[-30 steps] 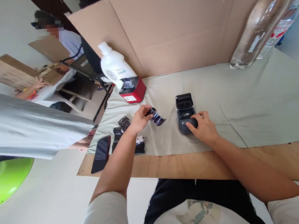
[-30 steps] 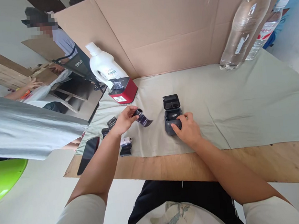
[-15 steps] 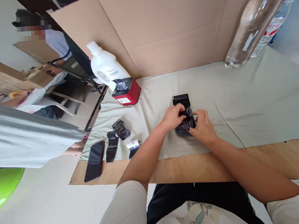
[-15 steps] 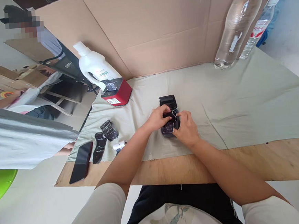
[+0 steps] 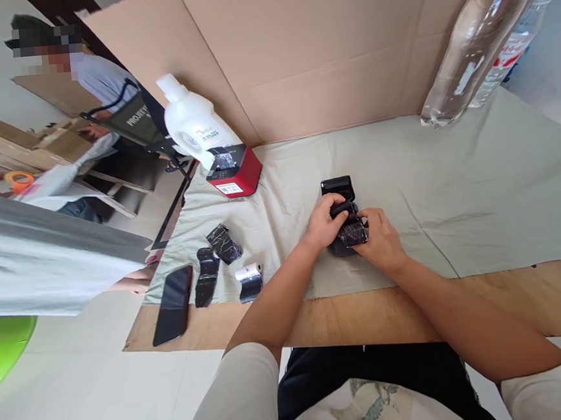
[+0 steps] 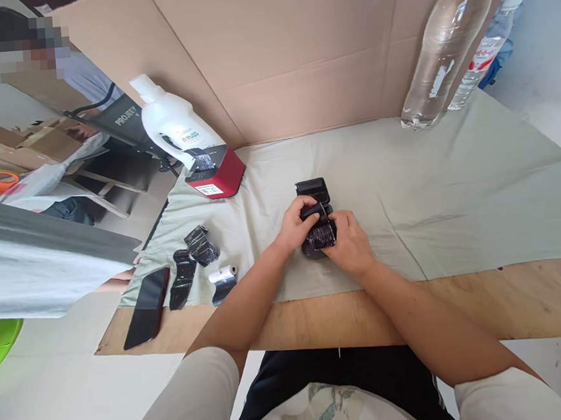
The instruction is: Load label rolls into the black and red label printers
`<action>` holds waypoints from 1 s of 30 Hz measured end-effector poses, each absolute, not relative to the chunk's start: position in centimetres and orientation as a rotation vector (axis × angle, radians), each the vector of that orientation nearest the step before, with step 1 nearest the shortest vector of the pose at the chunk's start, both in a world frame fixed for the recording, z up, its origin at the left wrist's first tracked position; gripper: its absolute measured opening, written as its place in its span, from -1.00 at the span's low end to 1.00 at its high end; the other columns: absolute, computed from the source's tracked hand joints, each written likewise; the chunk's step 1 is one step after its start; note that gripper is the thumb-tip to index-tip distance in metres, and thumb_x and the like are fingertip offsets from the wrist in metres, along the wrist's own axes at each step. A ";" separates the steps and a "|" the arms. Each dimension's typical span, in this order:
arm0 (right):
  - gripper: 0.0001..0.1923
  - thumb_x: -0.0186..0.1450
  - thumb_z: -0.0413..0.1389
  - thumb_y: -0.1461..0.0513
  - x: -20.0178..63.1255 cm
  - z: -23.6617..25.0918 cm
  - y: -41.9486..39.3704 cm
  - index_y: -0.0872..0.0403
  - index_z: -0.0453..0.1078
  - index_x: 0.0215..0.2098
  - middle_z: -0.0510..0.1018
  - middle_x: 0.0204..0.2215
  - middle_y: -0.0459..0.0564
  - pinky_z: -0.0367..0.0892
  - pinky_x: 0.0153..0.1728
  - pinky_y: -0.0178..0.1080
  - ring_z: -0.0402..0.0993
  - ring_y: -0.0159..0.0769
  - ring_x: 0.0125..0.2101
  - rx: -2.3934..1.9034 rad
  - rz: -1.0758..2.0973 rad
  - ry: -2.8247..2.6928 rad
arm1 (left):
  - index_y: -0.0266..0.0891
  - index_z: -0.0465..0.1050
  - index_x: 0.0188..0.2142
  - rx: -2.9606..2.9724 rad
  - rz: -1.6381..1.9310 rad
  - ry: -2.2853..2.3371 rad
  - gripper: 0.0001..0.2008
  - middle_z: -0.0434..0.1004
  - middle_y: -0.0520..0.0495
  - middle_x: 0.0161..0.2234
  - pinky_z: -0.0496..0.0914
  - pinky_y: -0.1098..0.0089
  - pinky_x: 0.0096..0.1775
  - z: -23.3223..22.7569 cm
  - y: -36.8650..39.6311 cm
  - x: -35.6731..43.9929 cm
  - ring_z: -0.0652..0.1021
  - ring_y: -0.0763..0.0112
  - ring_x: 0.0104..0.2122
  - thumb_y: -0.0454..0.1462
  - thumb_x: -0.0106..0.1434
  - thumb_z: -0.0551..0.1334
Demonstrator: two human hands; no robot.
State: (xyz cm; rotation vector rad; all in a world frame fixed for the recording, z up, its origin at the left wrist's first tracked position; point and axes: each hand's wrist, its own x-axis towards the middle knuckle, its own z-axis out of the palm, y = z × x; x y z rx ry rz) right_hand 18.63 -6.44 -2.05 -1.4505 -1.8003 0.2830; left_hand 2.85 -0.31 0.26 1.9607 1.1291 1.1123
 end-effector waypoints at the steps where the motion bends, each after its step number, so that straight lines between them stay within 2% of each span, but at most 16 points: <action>1: -0.57 0.16 0.14 0.10 18.6 -2.1 -6.4 0.05 0.23 -0.04 0.46 -0.11 0.16 0.46 -0.22 -0.01 0.49 -0.07 -0.22 -1.454 0.286 -1.800 | -0.20 0.35 -0.20 1.955 1.126 1.123 -0.83 0.49 -0.11 -0.14 0.40 0.20 0.00 0.2 -0.3 2.8 0.51 0.25 -0.10 -0.33 0.18 0.19; 9: -0.58 0.18 0.11 0.17 18.4 -1.8 -6.6 0.06 0.21 -0.01 0.45 -0.08 0.21 0.45 -0.14 0.01 0.46 -0.02 -0.13 -1.447 0.283 -1.776 | -0.16 0.40 -0.13 2.067 0.827 1.372 -0.78 0.56 -0.09 -0.08 0.25 0.05 0.14 0.8 -0.9 3.1 0.51 0.18 -0.04 -0.33 0.20 0.25; 15: -0.65 0.19 0.11 0.20 18.4 -1.4 -6.7 0.03 0.26 -0.05 0.43 -0.06 0.20 0.40 -0.01 0.05 0.39 0.01 -0.01 -1.367 0.263 -1.778 | -0.14 0.43 -0.07 2.238 0.514 1.419 -0.78 0.43 -0.13 0.00 0.20 0.00 0.12 1.6 -1.4 2.9 0.35 0.11 0.06 -0.17 0.36 0.11; 18: -0.67 0.18 0.12 0.23 18.5 -1.2 -6.7 0.03 0.30 -0.08 0.43 -0.06 0.19 0.37 0.03 0.06 0.37 0.00 -0.01 -1.329 0.238 -1.804 | -0.15 0.44 -0.02 2.252 0.629 1.470 -0.71 0.34 -0.18 0.03 0.20 0.04 0.13 1.2 -1.7 2.8 0.31 0.12 0.07 -0.13 0.39 0.06; 22: -0.69 0.16 0.15 0.23 18.7 -1.0 -6.7 0.06 0.37 -0.11 0.42 -0.05 0.17 0.34 0.05 0.05 0.36 -0.02 -0.02 -1.244 0.174 -1.854 | -0.22 0.38 0.01 2.113 1.111 1.491 -0.61 0.31 -0.26 0.06 0.16 0.10 0.22 0.3 -1.4 2.3 0.30 0.16 0.14 -0.05 0.42 -0.03; 24: -0.75 0.16 0.15 0.24 18.7 -0.9 -6.8 0.06 0.41 -0.17 0.43 -0.07 0.15 0.34 0.04 0.03 0.35 -0.04 -0.03 -1.191 0.145 -1.888 | -0.24 0.28 0.13 2.010 1.283 1.457 -0.50 0.21 -0.31 0.19 0.08 0.10 0.28 0.0 -1.0 2.1 0.21 0.15 0.26 0.03 0.42 -0.07; 26: -0.81 0.14 0.15 0.25 18.7 -0.7 -6.8 0.05 0.45 -0.24 0.45 -0.10 0.13 0.34 0.02 0.02 0.35 -0.06 -0.06 -1.167 0.140 -1.922 | -0.20 0.09 0.27 1.882 1.287 1.372 -0.41 0.11 -0.30 0.30 0.05 0.11 0.30 -0.2 -0.7 1.9 0.13 0.17 0.33 0.08 0.42 -0.12; 28: -0.86 0.13 0.16 0.23 18.7 -0.5 -6.8 0.04 0.47 -0.30 0.47 -0.15 0.10 0.35 -0.02 0.01 0.35 -0.07 -0.10 -1.172 0.147 -1.945 | -0.14 -0.07 0.34 1.751 1.232 1.296 -0.37 0.15 -0.26 0.30 0.11 0.13 0.28 -0.3 -0.5 1.9 0.21 0.22 0.31 0.11 0.42 -0.21; 30: -0.91 0.16 0.17 0.20 18.8 -0.2 -6.8 0.03 0.48 -0.36 0.49 -0.22 0.08 0.36 -0.06 -0.02 0.36 -0.11 -0.16 -1.171 0.150 -1.957 | -0.15 -0.09 0.35 1.689 1.236 1.272 -0.33 0.32 -0.24 0.18 0.19 0.16 0.24 -0.3 -0.6 1.8 0.35 0.27 0.22 0.13 0.41 -0.29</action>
